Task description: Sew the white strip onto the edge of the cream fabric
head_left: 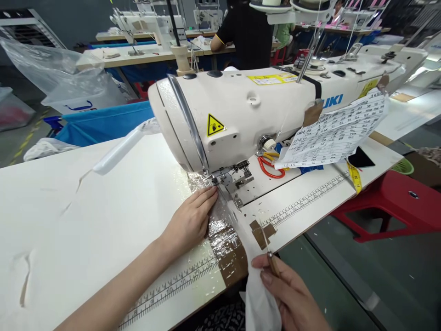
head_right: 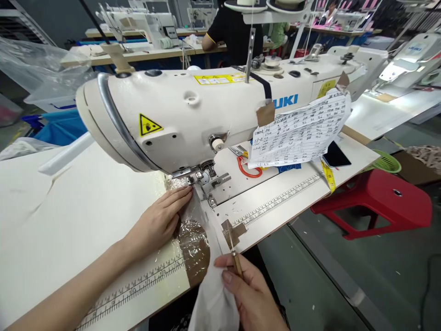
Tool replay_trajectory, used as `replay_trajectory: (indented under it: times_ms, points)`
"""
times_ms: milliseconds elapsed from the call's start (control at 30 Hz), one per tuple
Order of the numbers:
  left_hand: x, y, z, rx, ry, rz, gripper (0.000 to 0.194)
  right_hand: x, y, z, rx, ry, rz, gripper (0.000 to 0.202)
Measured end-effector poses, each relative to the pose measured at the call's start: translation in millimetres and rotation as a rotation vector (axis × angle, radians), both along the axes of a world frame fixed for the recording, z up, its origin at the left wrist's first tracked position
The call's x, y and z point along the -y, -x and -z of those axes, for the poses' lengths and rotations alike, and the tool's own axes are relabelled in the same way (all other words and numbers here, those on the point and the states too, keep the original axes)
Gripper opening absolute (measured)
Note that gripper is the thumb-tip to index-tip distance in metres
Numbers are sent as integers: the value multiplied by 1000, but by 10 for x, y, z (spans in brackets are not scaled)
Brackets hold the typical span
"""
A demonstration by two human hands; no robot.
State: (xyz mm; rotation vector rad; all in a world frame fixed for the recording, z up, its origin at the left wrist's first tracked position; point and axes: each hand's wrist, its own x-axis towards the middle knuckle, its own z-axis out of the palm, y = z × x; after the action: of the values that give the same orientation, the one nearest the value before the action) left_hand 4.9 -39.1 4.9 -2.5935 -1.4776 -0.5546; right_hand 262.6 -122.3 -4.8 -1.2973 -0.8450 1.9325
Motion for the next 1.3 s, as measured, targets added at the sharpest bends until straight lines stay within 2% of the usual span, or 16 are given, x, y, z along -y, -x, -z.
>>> replay_trajectory:
  times_ms: [100,300,467,733,1000,1200,1300]
  points:
    - [20,-4,29,-38,-15,1,46,97,63,40,6,26,-38,42]
    - [-8,-111,-8,-71,-60,-45,39,-17,-54,-26,439,-416,-232,33]
    - [-91,-112,-63,-26,-81,-50,33,-193,-50,-123,527,-612,-310,30]
    - [-123,-20,-47,132,-73,93,33,-282,33,-178,569,-654,-322,31]
    - [-121,-18,-34,31,-135,-42,31,-420,141,-264,496,-740,-321,27]
    - [-101,-1,-48,154,-86,82,30,-521,217,-301,523,-826,-320,24]
    - [-121,1,-16,114,-106,57,30,-565,249,-294,547,-867,-321,23]
